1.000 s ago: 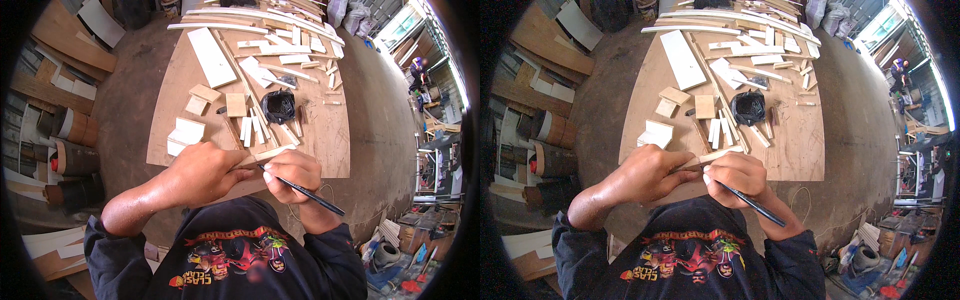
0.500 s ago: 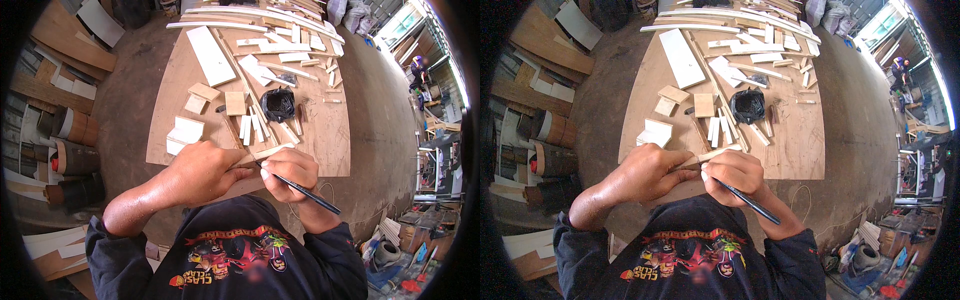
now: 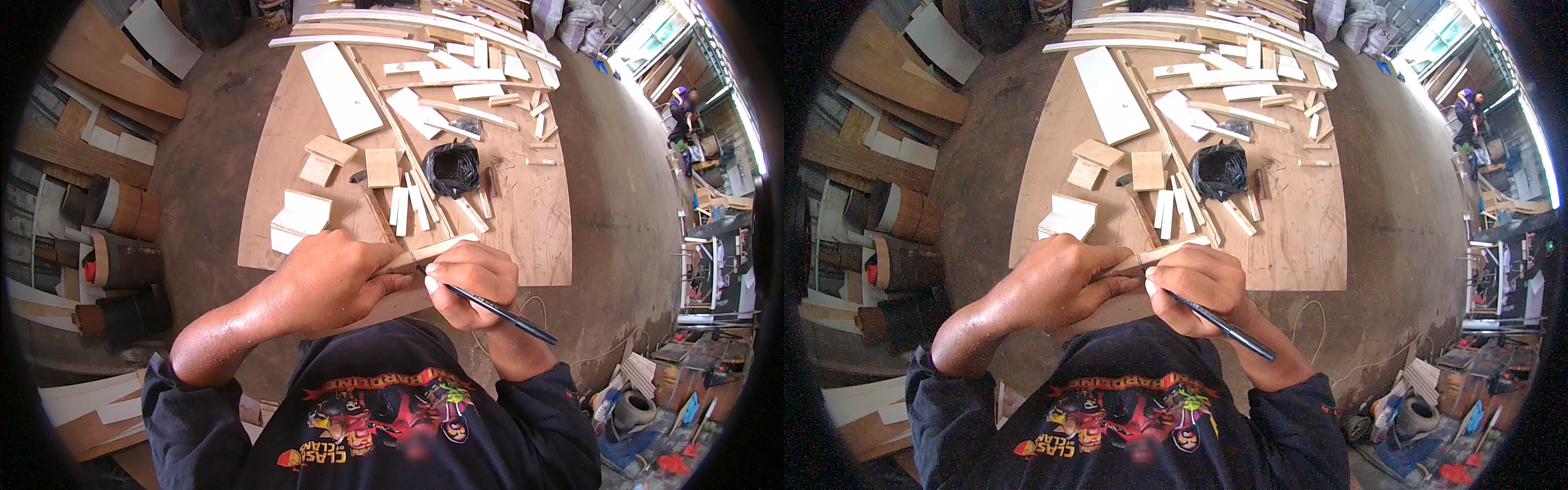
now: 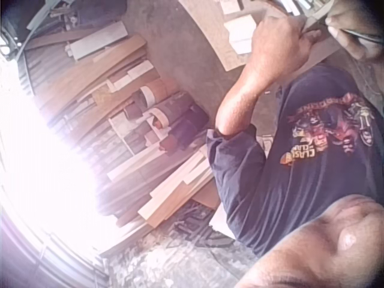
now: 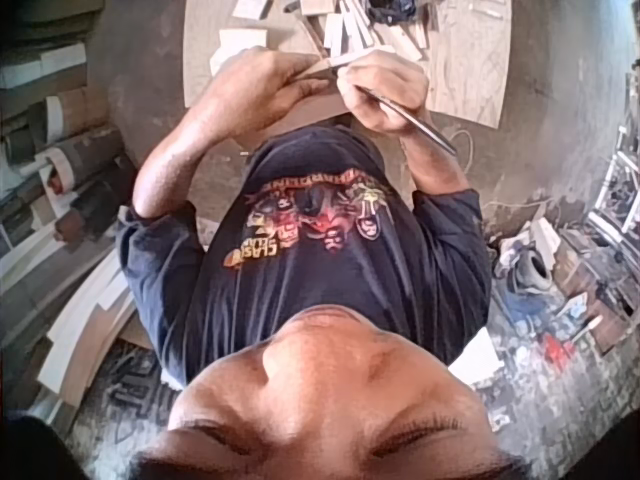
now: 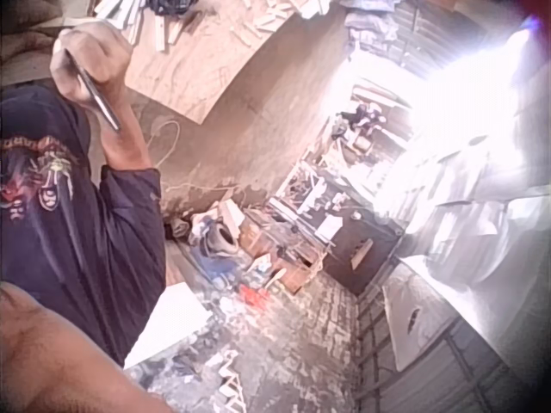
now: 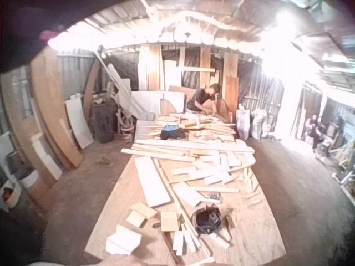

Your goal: The person marks lines on several small wooden boards using a pen and then cuts through one board using a hand saw.

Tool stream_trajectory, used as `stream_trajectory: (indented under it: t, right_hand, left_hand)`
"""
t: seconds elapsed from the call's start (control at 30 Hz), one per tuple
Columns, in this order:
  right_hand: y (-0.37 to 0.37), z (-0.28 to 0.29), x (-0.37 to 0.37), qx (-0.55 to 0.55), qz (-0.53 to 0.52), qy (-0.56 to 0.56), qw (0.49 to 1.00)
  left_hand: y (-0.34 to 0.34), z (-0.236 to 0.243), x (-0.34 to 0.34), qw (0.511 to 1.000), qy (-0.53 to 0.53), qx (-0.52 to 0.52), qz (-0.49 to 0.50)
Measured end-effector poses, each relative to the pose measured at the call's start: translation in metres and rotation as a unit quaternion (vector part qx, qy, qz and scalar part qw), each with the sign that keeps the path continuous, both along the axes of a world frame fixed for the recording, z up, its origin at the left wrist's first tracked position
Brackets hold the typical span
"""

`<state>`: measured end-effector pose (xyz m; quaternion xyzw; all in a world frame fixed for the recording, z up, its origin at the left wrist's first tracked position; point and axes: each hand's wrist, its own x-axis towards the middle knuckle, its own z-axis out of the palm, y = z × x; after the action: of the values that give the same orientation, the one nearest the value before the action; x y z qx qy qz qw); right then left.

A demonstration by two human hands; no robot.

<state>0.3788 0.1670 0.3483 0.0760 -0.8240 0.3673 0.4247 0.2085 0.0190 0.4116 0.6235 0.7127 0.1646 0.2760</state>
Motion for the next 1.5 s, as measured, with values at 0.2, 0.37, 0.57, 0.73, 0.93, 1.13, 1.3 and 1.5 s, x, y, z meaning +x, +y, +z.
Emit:
stream_trajectory:
  t: [0.2, 0.37, 0.57, 0.73, 0.93, 1.13, 1.3, 1.5]
  right_hand:
    - [-0.001, 0.000, 0.001, -0.006, -0.002, -0.005, 1.000]
    - [0.000, -0.002, 0.001, -0.010, 0.005, -0.019, 1.000]
    - [-0.001, -0.002, 0.001, -0.015, 0.005, -0.022, 1.000]
    - [-0.001, -0.004, 0.003, -0.025, 0.011, -0.029, 0.999]
    - [-0.002, -0.004, 0.005, -0.022, 0.016, -0.039, 0.999]
    - [-0.003, -0.006, 0.004, -0.027, 0.009, -0.028, 0.999]
    - [-0.004, -0.004, 0.006, -0.022, 0.017, -0.051, 0.998]
    - [-0.004, -0.007, 0.004, -0.031, 0.013, -0.050, 0.998]
  left_hand:
    - [0.000, -0.003, 0.000, 1.000, 0.002, 0.009, -0.003]
    - [-0.001, -0.004, -0.001, 1.000, 0.005, 0.013, 0.002]
    - [-0.001, -0.005, -0.001, 1.000, -0.007, 0.015, 0.002]
    - [-0.001, -0.006, -0.001, 1.000, -0.004, 0.010, 0.002]
    - [-0.003, -0.008, 0.000, 1.000, -0.011, 0.008, 0.006]
    - [-0.002, -0.009, 0.001, 1.000, -0.020, 0.005, 0.008]
    - [-0.004, -0.011, 0.001, 1.000, -0.021, 0.001, 0.011]
    - [-0.002, -0.015, -0.001, 0.999, -0.030, -0.003, 0.013]
